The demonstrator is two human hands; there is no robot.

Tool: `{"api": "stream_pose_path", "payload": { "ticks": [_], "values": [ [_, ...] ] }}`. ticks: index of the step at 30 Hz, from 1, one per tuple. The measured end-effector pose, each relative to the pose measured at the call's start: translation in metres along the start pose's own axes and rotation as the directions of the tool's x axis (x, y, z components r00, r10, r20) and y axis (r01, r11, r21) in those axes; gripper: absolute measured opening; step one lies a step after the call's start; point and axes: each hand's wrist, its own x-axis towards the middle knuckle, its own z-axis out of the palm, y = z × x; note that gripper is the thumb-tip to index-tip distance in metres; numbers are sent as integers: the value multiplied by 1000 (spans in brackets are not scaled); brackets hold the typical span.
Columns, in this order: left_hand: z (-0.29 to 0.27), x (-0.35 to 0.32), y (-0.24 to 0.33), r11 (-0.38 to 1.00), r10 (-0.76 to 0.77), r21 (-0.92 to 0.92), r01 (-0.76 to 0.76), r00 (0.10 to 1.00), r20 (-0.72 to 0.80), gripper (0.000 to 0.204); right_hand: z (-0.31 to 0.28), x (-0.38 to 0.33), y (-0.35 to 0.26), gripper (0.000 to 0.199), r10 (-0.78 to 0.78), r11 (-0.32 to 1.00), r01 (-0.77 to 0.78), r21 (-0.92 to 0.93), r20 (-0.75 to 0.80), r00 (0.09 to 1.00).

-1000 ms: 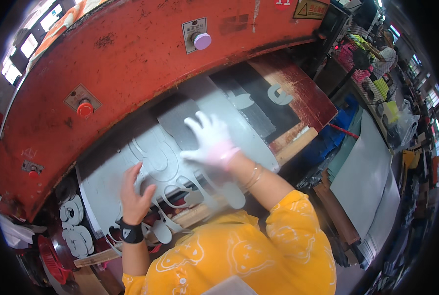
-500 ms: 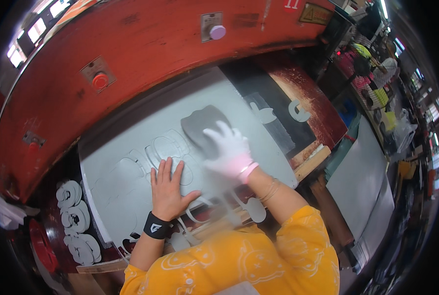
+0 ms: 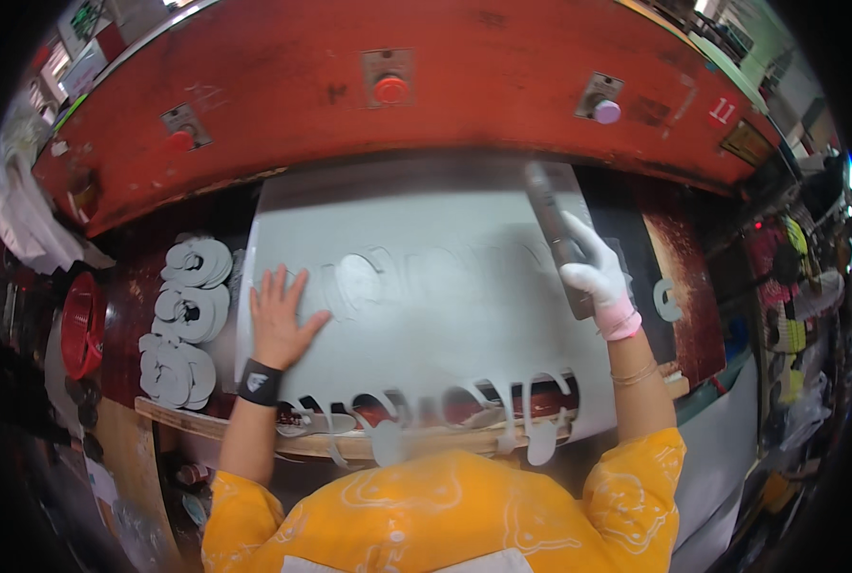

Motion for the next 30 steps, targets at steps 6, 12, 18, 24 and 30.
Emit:
{"api": "stream_pose_path", "payload": {
  "ticks": [6,12,18,24,30],
  "values": [
    [-4,-64,16,997,37,-63,-37,999,1,74,102,65,-13,75,-74,898,262,-354,465,882],
    [-14,-77,17,986,-3,-165,5,1000,13,73,193,106,0,71,-126,698,585,-413,733,668],
    [-11,-79,17,973,-30,-227,30,1000,3,72,230,118,19,68,-157,530,759,-377,837,525],
    [-12,-78,17,970,-29,-243,32,999,14,71,246,123,26,65,-174,475,817,-327,875,451],
    [-12,-79,18,969,-35,-243,37,999,12,70,249,126,25,66,-134,470,817,-334,888,440]
  ]
}}
